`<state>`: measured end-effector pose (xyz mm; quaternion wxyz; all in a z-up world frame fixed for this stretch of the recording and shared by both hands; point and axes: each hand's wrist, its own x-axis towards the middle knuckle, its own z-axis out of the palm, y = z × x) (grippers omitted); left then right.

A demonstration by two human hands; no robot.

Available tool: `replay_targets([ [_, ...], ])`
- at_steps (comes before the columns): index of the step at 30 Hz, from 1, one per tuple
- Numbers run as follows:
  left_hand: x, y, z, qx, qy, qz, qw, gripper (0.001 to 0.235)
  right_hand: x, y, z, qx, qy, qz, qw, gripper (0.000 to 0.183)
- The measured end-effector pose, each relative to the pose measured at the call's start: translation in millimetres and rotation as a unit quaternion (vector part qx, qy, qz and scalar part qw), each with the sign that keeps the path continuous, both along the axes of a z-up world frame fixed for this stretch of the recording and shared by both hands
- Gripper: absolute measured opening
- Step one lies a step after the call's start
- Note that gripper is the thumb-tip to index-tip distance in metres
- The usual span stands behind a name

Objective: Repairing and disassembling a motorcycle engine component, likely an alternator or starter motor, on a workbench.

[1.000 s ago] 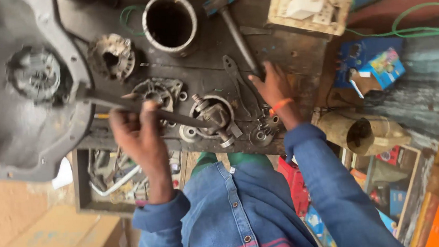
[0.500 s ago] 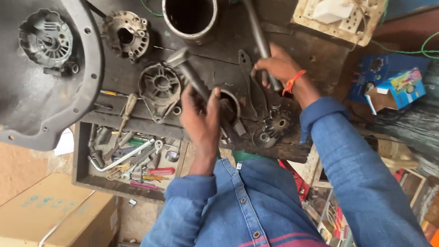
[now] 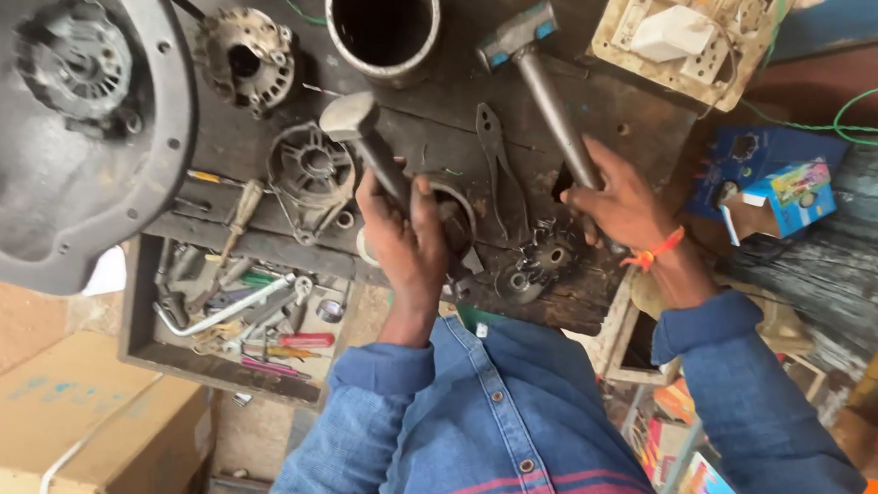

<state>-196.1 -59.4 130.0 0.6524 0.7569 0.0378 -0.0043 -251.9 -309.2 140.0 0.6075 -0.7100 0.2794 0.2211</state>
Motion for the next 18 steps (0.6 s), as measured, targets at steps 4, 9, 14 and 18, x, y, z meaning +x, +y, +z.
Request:
replay_targets([
  [4,-4,-1,5,0.036,-0.087,-0.05,0.994,0.041,-3,5,38,-0.046,-0.016,0.008,0.999,0.087],
  [9,-6,2,4,-0.007,-0.046,-0.052,0.998,0.048,-7,-1,68,-0.015,-0.057,0.035,0.998,0.097],
  [14,-9,5,-2,0.047,-0.083,0.01,0.995,0.055,-3,-21,94,-0.032,-0.017,0.128,0.991,0.104],
  [18,-7,0,1,0.085,-0.067,0.025,0.994,0.054,50,-63,125,-0.03,-0.098,0.201,0.974,0.096],
])
